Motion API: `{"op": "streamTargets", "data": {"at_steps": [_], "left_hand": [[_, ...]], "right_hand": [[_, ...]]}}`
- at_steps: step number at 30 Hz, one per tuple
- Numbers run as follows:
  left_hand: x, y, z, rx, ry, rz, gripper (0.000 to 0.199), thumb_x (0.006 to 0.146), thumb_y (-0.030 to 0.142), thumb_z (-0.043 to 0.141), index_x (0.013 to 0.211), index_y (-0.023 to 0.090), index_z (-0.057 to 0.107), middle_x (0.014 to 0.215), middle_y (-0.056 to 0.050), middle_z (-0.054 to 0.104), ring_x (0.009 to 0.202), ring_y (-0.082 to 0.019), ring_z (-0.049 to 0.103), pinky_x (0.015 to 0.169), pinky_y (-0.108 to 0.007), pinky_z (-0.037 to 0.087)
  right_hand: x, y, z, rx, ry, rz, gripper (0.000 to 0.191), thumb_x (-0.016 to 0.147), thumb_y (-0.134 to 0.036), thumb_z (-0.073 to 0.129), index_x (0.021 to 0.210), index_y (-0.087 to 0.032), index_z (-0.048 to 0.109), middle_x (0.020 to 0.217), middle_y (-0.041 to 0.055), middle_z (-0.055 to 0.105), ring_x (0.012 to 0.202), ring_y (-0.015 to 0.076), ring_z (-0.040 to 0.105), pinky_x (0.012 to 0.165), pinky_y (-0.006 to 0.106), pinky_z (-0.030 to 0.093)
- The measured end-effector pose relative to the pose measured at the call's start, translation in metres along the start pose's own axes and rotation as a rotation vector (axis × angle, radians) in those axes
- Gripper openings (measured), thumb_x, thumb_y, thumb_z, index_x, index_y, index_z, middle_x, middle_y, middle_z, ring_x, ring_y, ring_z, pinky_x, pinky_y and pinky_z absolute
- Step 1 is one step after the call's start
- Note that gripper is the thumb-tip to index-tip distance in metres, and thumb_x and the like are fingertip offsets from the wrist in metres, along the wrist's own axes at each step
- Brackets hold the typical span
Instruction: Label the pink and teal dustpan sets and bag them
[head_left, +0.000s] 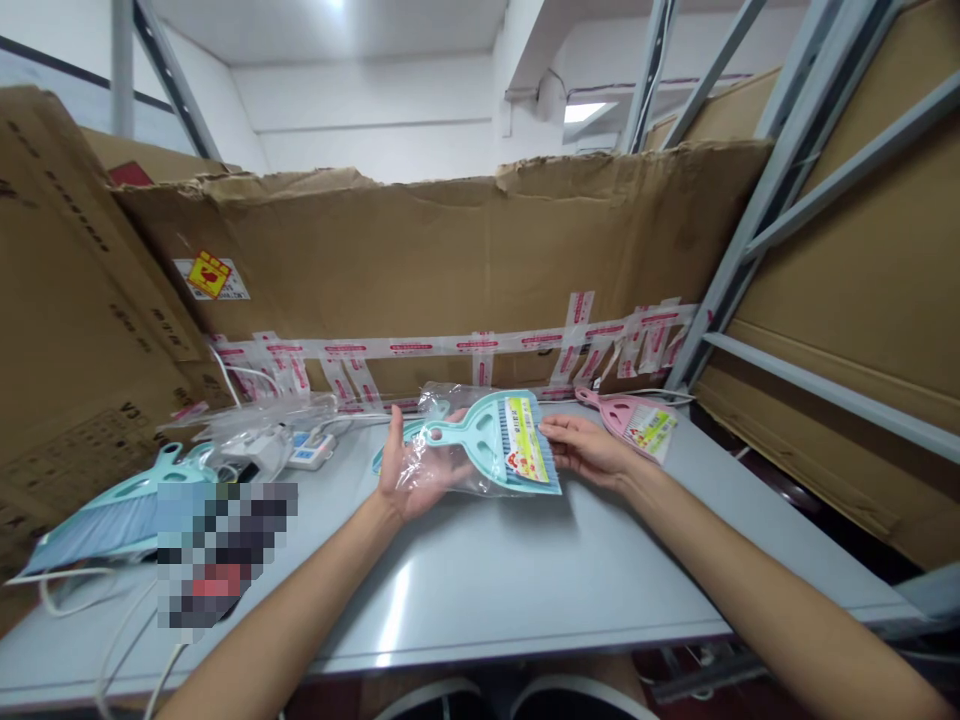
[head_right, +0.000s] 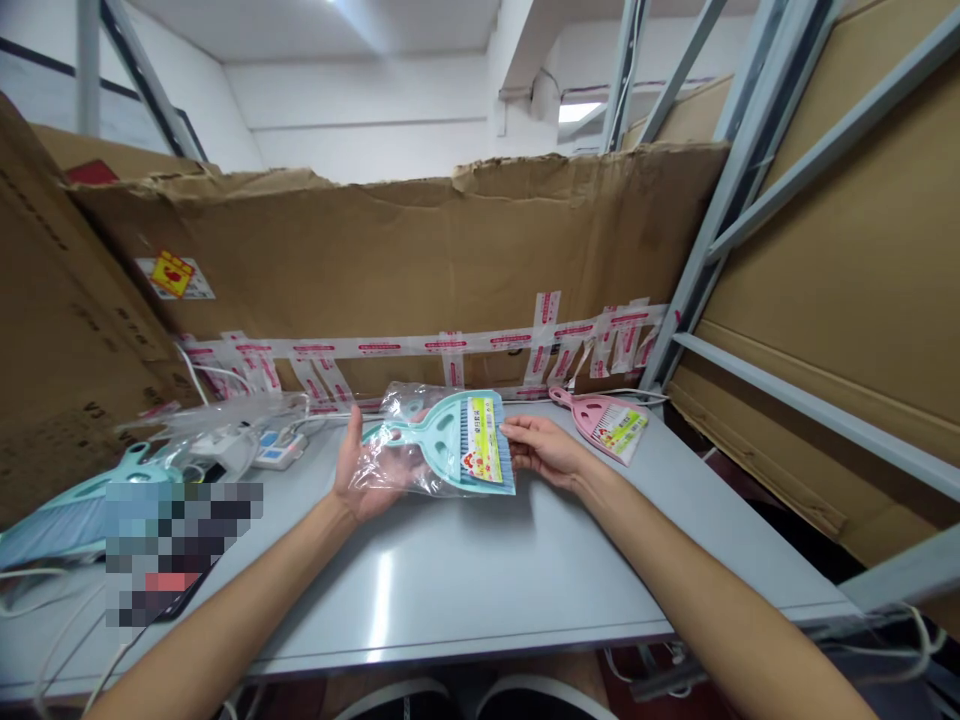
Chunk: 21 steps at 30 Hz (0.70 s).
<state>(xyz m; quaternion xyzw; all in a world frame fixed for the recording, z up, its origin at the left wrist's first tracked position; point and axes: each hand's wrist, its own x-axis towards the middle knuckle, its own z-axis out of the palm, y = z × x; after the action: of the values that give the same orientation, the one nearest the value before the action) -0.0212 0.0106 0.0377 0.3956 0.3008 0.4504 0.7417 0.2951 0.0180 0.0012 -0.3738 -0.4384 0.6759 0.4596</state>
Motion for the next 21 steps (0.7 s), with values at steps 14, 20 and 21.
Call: {"op": "streamTargets", "data": {"at_steps": [14,20,21], "left_hand": [[0.005,-0.018,-0.004,-0.268,-0.069,0.025,0.093,0.092,0.092,0.055,0.142,0.014,0.066,0.152,-0.024,0.068,0.145,-0.043,0.062,0.114,-0.056,0.057],[0.005,-0.027,0.002,-0.396,-0.085,0.053,0.092,0.091,0.090,0.062,0.141,0.013,0.067,0.145,-0.023,0.073,0.138,-0.037,0.068,0.110,-0.047,0.061],[0.006,-0.029,0.003,-0.386,-0.075,0.044,0.083,0.094,0.082,0.066,0.140,0.013,0.068,0.139,-0.021,0.076,0.132,-0.035,0.072,0.106,-0.045,0.063]], "right_hand": [[0.010,0.017,0.019,0.171,0.068,-0.117,0.029,0.086,-0.029,0.097,0.101,-0.020,0.073,0.094,0.0044,0.085,0.077,0.0156,0.081,0.067,0.023,0.069],[0.010,0.021,0.030,0.239,0.110,-0.183,0.033,0.087,-0.027,0.097,0.102,-0.020,0.068,0.099,0.0065,0.086,0.083,0.0199,0.084,0.074,0.029,0.073],[0.009,0.022,0.032,0.232,0.094,-0.181,0.035,0.086,-0.027,0.097,0.103,-0.020,0.068,0.099,0.0071,0.086,0.084,0.0200,0.084,0.074,0.029,0.073]]}}
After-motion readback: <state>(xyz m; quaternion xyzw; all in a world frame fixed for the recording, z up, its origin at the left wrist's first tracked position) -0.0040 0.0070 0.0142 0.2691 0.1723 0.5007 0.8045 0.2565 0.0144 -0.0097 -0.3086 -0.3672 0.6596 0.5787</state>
